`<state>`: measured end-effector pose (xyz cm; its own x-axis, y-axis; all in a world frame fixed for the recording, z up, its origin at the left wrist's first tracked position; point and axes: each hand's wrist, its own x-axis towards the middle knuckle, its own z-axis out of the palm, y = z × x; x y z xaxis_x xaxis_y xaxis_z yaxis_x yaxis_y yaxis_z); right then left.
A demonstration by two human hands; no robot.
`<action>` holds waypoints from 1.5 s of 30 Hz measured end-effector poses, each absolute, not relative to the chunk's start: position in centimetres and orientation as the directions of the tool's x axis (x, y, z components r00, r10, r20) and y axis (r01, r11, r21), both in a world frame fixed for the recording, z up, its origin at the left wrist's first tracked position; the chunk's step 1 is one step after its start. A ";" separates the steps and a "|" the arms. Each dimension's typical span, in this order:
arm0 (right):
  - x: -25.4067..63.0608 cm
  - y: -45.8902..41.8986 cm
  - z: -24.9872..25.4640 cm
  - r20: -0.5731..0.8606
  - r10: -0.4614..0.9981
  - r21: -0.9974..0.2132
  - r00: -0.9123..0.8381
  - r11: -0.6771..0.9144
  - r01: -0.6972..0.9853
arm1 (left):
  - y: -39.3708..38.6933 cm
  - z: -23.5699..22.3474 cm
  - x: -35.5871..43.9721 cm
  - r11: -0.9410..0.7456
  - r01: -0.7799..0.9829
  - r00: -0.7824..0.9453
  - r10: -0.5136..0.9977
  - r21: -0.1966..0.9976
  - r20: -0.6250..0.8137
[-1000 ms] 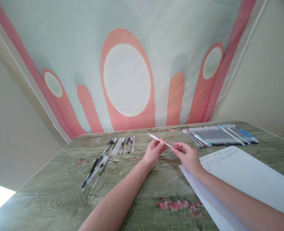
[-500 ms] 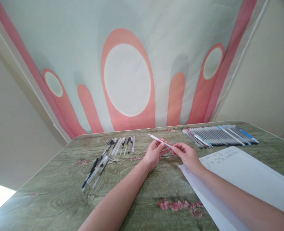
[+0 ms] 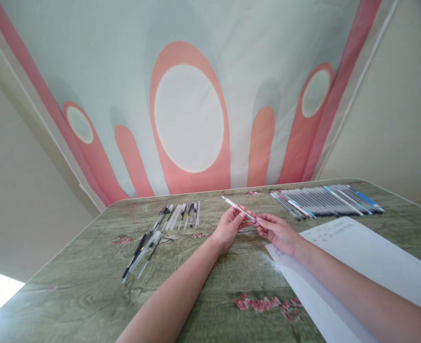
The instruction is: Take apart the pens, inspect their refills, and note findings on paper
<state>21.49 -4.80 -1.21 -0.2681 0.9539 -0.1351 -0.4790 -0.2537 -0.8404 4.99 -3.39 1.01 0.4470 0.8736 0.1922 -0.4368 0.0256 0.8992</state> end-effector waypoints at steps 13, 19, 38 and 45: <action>21.0 -4.8 -1.3 -0.092 0.983 -0.872 -0.159 -0.156 -0.464 | -3.0 0.1 5.4 0.016 -0.420 0.330 0.934 0.908 0.136; 20.5 -5.4 -0.8 0.065 0.995 -0.966 -0.075 0.044 -0.256 | -2.6 -0.3 5.3 0.042 -0.502 0.264 0.959 0.864 0.106; 20.6 -5.6 -0.5 0.013 0.994 -0.971 -0.109 -0.014 -0.239 | -3.1 0.7 4.8 0.098 -0.493 0.402 0.907 0.865 0.127; 20.3 -5.6 -0.7 0.060 0.998 -0.989 0.013 0.062 -0.133 | -3.8 0.8 5.7 0.018 -0.448 0.303 0.944 0.894 0.133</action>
<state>20.25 -5.58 -0.71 0.0135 0.9981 0.0605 -0.1334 0.0618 -0.9891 5.68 -3.77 0.78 0.3027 0.9438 0.1326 -0.4482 0.0182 0.8938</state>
